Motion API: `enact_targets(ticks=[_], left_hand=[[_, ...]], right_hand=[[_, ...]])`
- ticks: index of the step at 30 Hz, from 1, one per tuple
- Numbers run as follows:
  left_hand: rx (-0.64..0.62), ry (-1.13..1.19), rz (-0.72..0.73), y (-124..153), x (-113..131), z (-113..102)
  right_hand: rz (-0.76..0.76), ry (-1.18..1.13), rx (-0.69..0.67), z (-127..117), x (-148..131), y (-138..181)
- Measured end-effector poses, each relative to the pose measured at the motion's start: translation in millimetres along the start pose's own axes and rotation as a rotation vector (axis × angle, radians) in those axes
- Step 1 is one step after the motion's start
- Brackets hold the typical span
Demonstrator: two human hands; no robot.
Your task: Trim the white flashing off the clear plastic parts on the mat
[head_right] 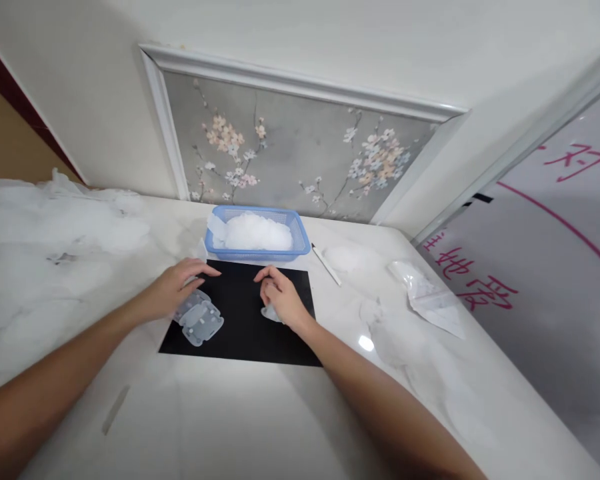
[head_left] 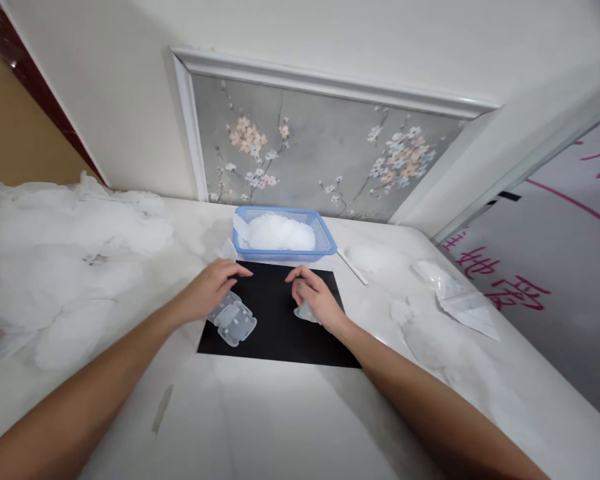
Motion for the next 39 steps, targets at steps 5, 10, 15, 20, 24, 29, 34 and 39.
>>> enact_targets(ticks=[5, 10, 15, 20, 24, 29, 34, 39], left_hand=[[-0.115, -0.260, -0.149, 9, -11, -45], [-0.217, -0.190, -0.191, 19, -17, -44], [-0.228, -0.188, -0.130, 16, -16, -31], [-0.201, -0.032, -0.103, 13, 1, -14], [-0.062, 0.245, -0.241, 9, 9, 4], [0.117, 0.693, -0.484, 4, 4, 28], [0.109, 1.031, -0.613, 2, 6, 32], [0.087, 1.151, -0.568, 1, 3, 26]], right_hand=[[-0.385, 0.599, -0.218, 25, -20, 16], [-0.664, 0.964, -0.326, 66, -22, 18], [-0.467, 0.652, -0.035, 40, -18, 2], [0.186, -0.025, -0.083, -6, -7, 0], [0.395, -0.339, -0.117, -24, -1, 8], [0.395, -0.469, -0.268, -34, 4, 9], [0.370, -0.487, -0.327, -35, 10, 7], [0.375, -0.477, -0.338, -35, 12, 8]])
Point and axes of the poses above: each hand's wrist, its own y-axis away from the middle knuckle, its own z-axis out of the palm, x = y × z, the point moved 1 cm from there along -y, towards the middle knuckle, and after that the axes turned 9 degrees about y, right-handed, at the moved point
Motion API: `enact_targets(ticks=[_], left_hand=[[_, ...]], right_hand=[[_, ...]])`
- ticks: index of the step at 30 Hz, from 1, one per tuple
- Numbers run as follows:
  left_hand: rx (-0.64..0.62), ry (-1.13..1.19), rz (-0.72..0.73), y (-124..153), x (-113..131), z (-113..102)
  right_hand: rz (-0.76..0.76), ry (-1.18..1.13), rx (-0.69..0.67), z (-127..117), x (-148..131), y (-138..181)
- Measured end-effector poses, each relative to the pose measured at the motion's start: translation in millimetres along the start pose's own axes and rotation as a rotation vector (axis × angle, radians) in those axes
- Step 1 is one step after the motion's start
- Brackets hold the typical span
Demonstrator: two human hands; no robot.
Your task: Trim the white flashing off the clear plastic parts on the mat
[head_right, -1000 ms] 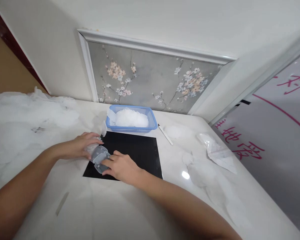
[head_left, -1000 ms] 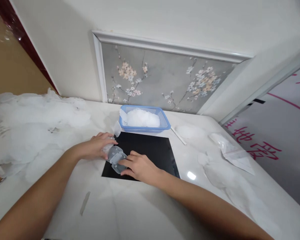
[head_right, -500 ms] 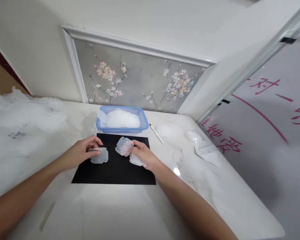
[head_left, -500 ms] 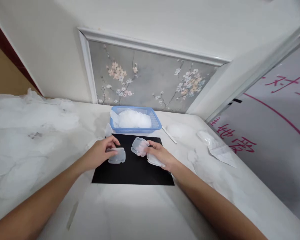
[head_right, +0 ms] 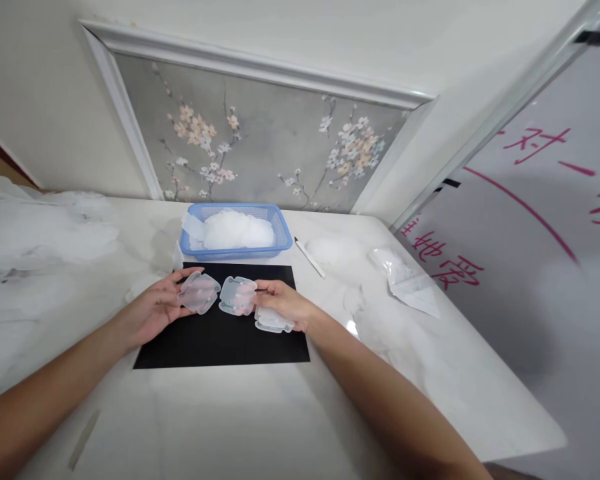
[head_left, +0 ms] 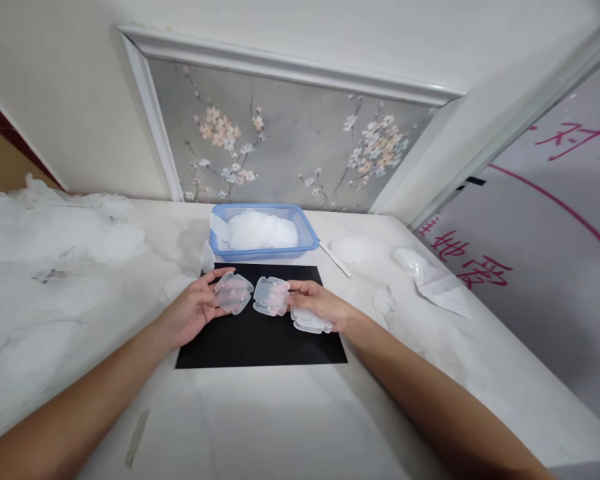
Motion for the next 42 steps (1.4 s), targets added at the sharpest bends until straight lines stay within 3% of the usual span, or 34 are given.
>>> enact_targets(ticks=[17, 25, 31, 39, 42], left_hand=[[-0.041, -0.005, -0.036, -1, -2, -3], [-0.063, -0.006, -0.046, -2, -3, -5], [-0.087, 0.007, -0.041, -2, -5, -7], [-0.099, 0.009, -0.033, 2, -8, -6], [-0.098, 0.028, -0.040, 2, -8, -7]], right_hand=[[0.010, 0.038, 0.020, 2, -1, 2], [-0.123, 0.001, 0.165, 6, 4, 0], [-0.026, 0.095, 0.165, 7, 2, 2], [-0.028, 0.222, 0.324, 16, 6, 2], [-0.040, 0.287, 0.325, 20, 7, 3]])
Point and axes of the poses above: each hand's wrist, its own y-axis away from the middle knuckle, its own z-axis out of the palm, x = y × z, the point moved 1 cm from there along -y, towards the middle knuckle, and after that the axes turned 9 degrees about y, right-handed, at the moved point
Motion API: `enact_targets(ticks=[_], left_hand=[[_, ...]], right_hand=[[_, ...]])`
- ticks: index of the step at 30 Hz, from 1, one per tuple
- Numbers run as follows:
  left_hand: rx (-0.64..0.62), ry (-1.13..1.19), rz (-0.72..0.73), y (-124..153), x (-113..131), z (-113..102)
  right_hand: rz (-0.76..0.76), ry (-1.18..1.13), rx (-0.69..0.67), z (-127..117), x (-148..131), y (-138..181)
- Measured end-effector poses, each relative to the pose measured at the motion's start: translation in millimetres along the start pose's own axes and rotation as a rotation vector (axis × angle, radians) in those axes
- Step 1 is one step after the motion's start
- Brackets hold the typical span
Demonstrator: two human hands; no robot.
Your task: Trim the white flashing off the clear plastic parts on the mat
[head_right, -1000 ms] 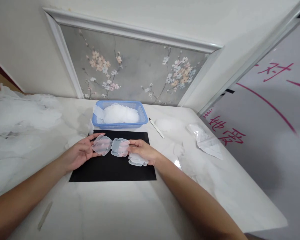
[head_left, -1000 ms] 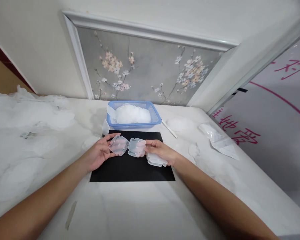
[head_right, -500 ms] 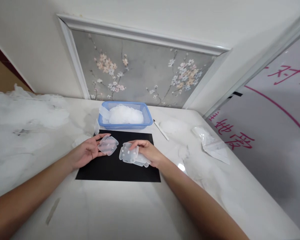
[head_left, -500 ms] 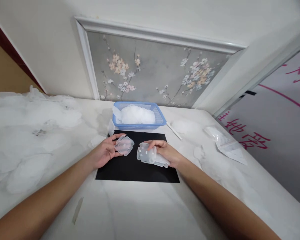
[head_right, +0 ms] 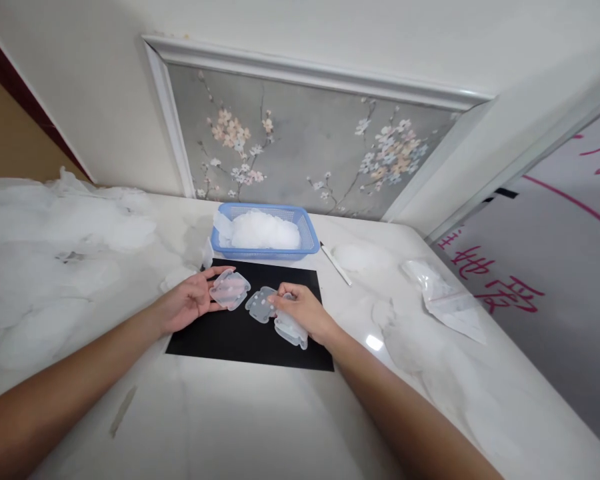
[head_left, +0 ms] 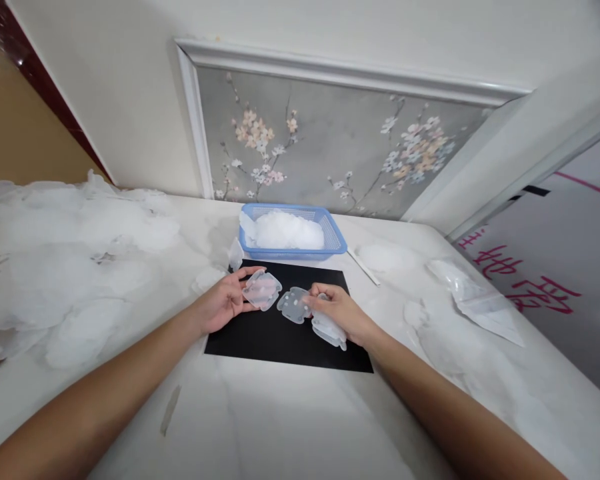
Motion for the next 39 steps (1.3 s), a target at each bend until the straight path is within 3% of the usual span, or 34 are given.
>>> enact_targets(ticks=[6, 9, 12, 15, 18, 21, 23, 25, 30, 32, 35, 39], left_hand=[[-0.068, -0.073, 0.074, 0, -3, 2], [-0.207, -0.366, 0.143, 8, -11, 12], [-0.381, -0.746, 0.109, 20, -19, 23], [-0.442, -0.922, 0.140, 24, -12, 25], [-0.282, -1.068, 0.271, 19, 11, 12], [0.249, -1.244, 0.426, 15, 35, -13], [0.505, -1.452, 0.445, 15, 45, -29], [0.564, -1.551, 0.388, 14, 49, -40], [0.472, -1.389, 0.233, 15, 56, -37], [0.373, -1.155, 0.228, 16, 53, -23], [0.193, -0.569, 0.195, 14, 35, 1], [0.163, -0.262, 0.107, 4, 0, 16]], right_hand=[[-0.099, 0.041, 0.057, 7, -3, 2], [-0.066, -0.014, 0.023, 13, -3, 0], [-0.029, -0.071, -0.034, 16, -3, -2], [0.011, -0.011, -0.031, 13, -3, -2], [0.017, 0.033, 0.013, 9, 0, -3], [-0.014, 0.021, 0.007, 5, 2, -4], [-0.055, 0.023, -0.007, 4, 2, -5], [-0.093, 0.019, -0.012, 3, 2, -5], [-0.149, 0.018, 0.004, 6, -2, -1], [-0.155, 0.036, 0.028, 7, -5, 2], [-0.160, 0.068, 0.039, 10, -13, 5], [-0.178, 0.096, 0.025, 14, -19, 5]])
Point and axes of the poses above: each hand's wrist, its own y-axis away from the middle knuckle, its own z-axis out of the palm, x = y × z, the point moved 1 cm from there along -y, towards the middle knuckle, and after that the axes turned 9 degrees about y, right-handed, at the moved point
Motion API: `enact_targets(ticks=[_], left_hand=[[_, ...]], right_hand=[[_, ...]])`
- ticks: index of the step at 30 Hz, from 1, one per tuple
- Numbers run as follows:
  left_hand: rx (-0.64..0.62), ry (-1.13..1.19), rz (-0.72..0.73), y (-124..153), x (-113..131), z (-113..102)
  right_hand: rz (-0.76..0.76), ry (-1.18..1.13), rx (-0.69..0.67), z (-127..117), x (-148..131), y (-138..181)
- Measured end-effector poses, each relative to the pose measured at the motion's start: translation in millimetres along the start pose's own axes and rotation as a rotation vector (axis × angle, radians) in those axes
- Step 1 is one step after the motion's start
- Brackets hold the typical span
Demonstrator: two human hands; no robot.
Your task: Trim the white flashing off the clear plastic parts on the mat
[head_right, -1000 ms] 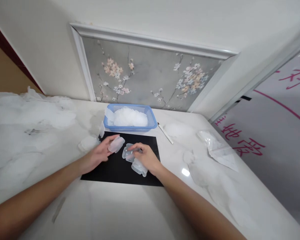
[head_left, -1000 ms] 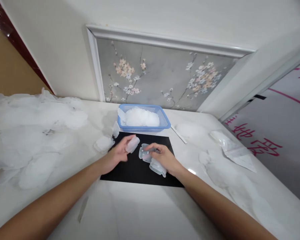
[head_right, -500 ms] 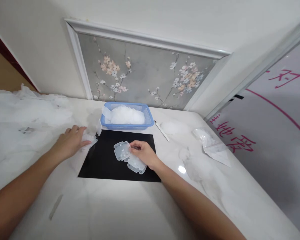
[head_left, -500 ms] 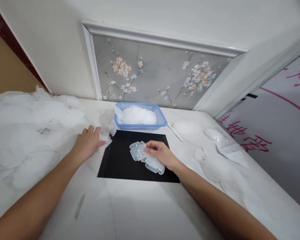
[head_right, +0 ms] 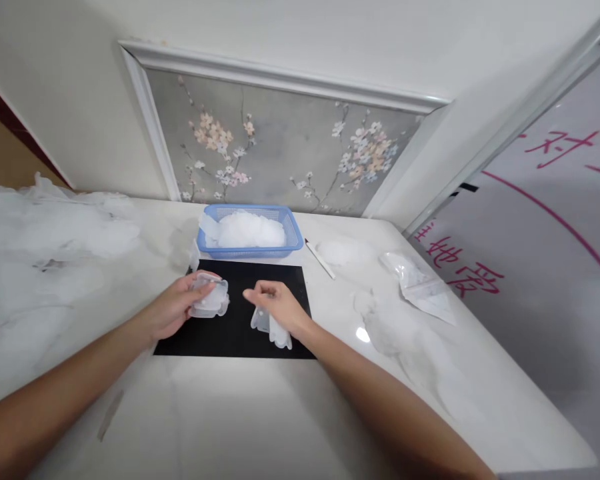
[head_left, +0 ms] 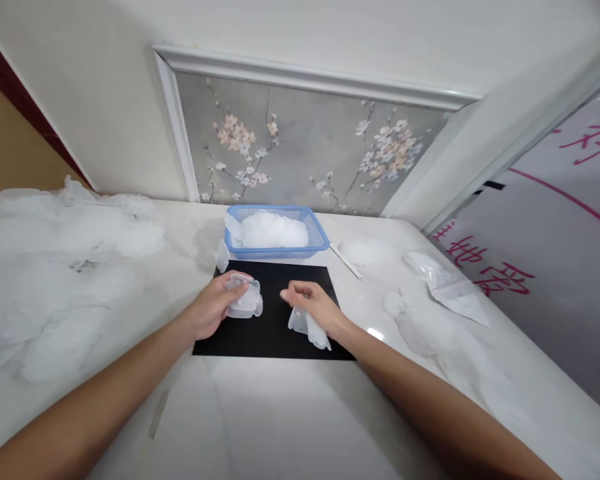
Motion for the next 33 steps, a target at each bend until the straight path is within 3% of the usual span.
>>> enact_targets(ticks=[3, 6, 10, 14, 22, 25, 27, 30, 33], left_hand=[[-0.035, 0.036, -0.058, -3, -13, 5], [-0.040, -0.031, 0.005, -1, -12, 6], [-0.164, -0.280, 0.075, 3, -10, 10], [-0.208, -0.518, 0.076, 6, -13, 18], [-0.275, -0.583, 0.080, 6, -19, 31], [-0.367, -0.491, 0.031, 4, -20, 29], [-0.301, -0.338, -0.031, 2, -19, 23], [-0.207, -0.039, -0.059, -2, -16, 13], [-0.279, 0.167, -0.076, -3, -15, 4]], right_hand=[[0.027, -0.049, 0.034, 3, 4, -5], [0.051, -0.124, 0.094, 4, 11, -10], [0.028, -0.139, 0.152, 4, 16, -12], [0.003, -0.133, 0.193, 5, 17, -12], [-0.083, -0.019, 0.144, 16, 7, -3], [-0.197, 0.122, 0.096, 8, -14, -2], [-0.248, 0.114, 0.236, -6, -31, -16], [-0.337, 0.043, 0.595, -26, -55, -62], [-0.307, 0.153, 0.655, -30, -67, -122]])
Point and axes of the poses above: each hand's wrist, its own y-axis away from the middle knuckle, its own z-axis out of the palm, x = y × z, the point moved 1 cm from there along -y, towards the middle knuckle, and after that the axes turned 9 degrees about y, right-handed, at the moved point
